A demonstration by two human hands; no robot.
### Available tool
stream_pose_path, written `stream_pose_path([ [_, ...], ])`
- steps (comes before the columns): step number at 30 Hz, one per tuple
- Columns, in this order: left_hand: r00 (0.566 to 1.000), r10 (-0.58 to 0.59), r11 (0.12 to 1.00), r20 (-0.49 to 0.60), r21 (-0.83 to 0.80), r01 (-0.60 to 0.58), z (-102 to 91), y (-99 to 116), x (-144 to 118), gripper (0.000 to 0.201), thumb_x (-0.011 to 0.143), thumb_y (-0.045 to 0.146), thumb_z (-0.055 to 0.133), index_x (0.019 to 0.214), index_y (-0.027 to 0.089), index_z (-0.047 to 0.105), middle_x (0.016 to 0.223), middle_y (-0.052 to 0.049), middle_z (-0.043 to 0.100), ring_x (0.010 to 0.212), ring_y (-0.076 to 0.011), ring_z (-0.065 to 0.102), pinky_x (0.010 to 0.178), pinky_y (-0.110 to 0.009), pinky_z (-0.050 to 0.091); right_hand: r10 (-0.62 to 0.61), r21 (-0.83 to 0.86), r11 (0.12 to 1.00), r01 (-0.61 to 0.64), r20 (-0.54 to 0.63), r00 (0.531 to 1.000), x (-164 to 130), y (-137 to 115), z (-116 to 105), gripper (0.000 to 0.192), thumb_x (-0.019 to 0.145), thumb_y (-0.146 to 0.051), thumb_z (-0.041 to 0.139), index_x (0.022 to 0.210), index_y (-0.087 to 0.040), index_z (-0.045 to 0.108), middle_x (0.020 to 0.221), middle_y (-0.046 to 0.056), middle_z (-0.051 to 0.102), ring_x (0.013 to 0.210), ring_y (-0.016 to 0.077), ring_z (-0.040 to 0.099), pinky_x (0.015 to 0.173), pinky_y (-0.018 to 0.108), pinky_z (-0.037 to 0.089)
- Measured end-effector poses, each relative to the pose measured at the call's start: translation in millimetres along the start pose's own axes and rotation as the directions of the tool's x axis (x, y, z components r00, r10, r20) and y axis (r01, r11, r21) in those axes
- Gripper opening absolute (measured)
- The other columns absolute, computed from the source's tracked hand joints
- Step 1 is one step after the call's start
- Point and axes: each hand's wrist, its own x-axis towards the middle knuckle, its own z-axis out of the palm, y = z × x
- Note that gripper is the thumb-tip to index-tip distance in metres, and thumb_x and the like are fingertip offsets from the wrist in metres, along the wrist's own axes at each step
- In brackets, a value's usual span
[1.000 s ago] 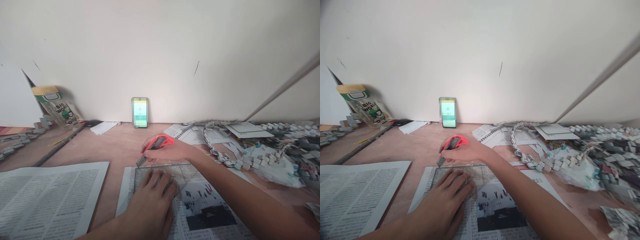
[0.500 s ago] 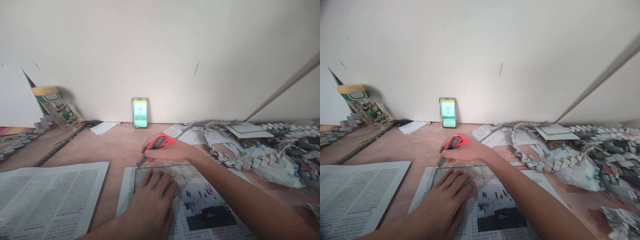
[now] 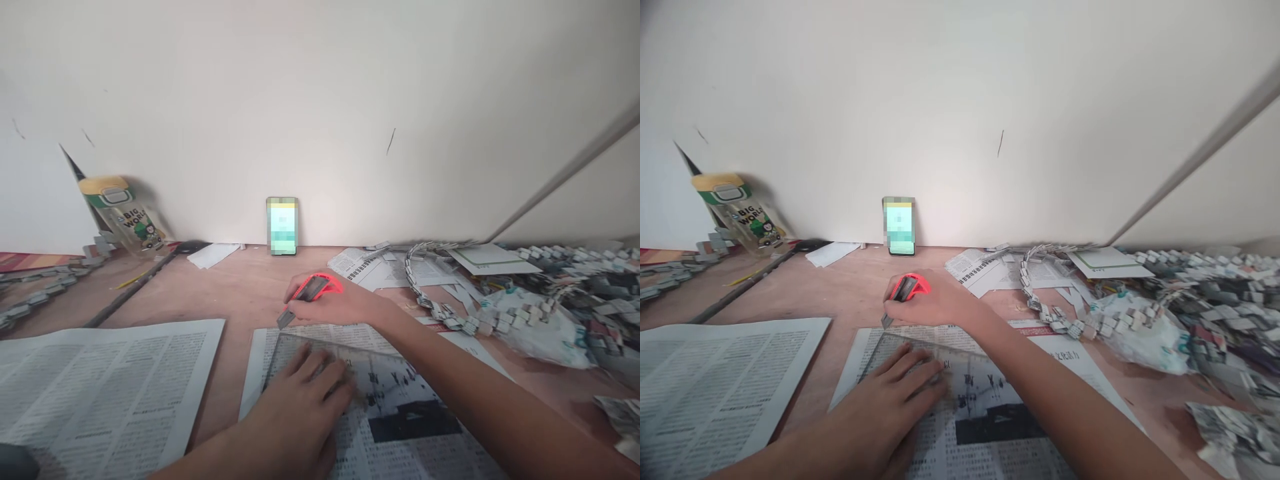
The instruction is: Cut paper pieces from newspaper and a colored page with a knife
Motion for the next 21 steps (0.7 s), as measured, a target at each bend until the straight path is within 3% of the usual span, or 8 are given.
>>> stream_pose_path([
  [3,0.993,0.023,1.0,0.114,0.015,-0.025,-8.7,2,-18,0.051,0.074,0.015,0.051,0.125,0.02,0.049,0.139,-0.004,0.044,0.13,-0.025,0.033,0.112,-0.043,0.02,-0.03,-0.002,1.0,0.03,-0.034,0.999,-2,2,6,0.009,0.075,-0.025,0.056,0.076,-0.024,0.066,0.073,-0.002,0.068,0.063,0.0132,0.057,0.053,0.023,0.042],
  [6,0.985,0.009,0.998,0.175,0.055,-0.019,-6.9,-3,-41,0.065,0.063,0.009,0.056,0.126,0.02,0.047,0.143,-0.005,0.038,0.132,-0.0287,0.031,0.11,-0.049,0.022,-0.048,-0.007,0.999,0.048,-0.066,0.997,-9,-2,12,0.007,0.074,-0.024,0.057,0.073,-0.023,0.064,0.067,-0.002,0.065,0.06,0.0127,0.054,0.05,0.022,0.039],
  [8,0.992,-0.001,0.997,0.125,0.078,-0.009,-3.5,-9,-56,0.071,0.059,0.007,0.057,0.127,0.024,0.045,0.143,-0.002,0.039,0.13,-0.0303,0.034,0.107,-0.05,0.027,-0.073,-0.015,0.997,0.072,-0.089,0.993,-16,-7,16,0.007,0.074,-0.024,0.057,0.072,-0.022,0.063,0.064,-0.002,0.063,0.058,0.0126,0.052,0.049,0.023,0.037],
  [12,0.998,0.006,0.996,0.065,0.087,-0.012,-2.6,-10,-74,0.058,0.079,-0.001,0.04,0.128,0.031,0.044,0.138,0.003,0.046,0.121,-0.0181,0.045,0.103,-0.033,0.035,-0.097,-0.052,0.995,0.089,-0.177,0.979,-31,-18,23,0.009,0.075,-0.027,0.055,0.069,-0.022,0.06,0.062,-0.002,0.06,0.058,0.0127,0.05,0.048,0.023,0.034],
  [14,0.997,-0.066,0.99,0.038,0.128,0.06,-4.0,-4,-73,0.061,0.077,-0.001,0.043,0.131,0.028,0.041,0.135,-0.002,0.048,0.117,-0.0203,0.048,0.1,-0.033,0.037,-0.078,-0.064,0.996,0.066,-0.211,0.974,-35,-23,25,0.012,0.075,-0.028,0.055,0.066,-0.021,0.059,0.061,-0.002,0.059,0.057,0.0125,0.049,0.047,0.023,0.032],
  [18,0.968,-0.244,0.942,0.062,0.253,0.221,-9.3,4,-56,0.084,0.055,-0.004,0.053,0.135,0.018,0.036,0.117,-0.012,0.056,0.101,-0.0281,0.053,0.088,-0.041,0.044,-0.02,-0.047,0.999,0.011,-0.192,0.981,-38,-27,22,0.013,0.075,-0.029,0.054,0.067,-0.021,0.061,0.062,-0.002,0.06,0.055,0.0118,0.049,0.046,0.023,0.032],
  [21,0.969,-0.248,0.932,-0.018,0.268,0.243,-16.9,1,-44,0.063,0.054,-0.004,0.049,0.114,0.016,0.052,0.101,-0.009,0.06,0.094,-0.0267,0.052,0.083,-0.04,0.045,0.004,-0.011,1.0,-0.005,-0.141,0.99,-35,-25,17,0.014,0.076,-0.029,0.053,0.071,-0.021,0.062,0.063,-0.002,0.062,0.055,0.0116,0.051,0.046,0.022,0.035],
])
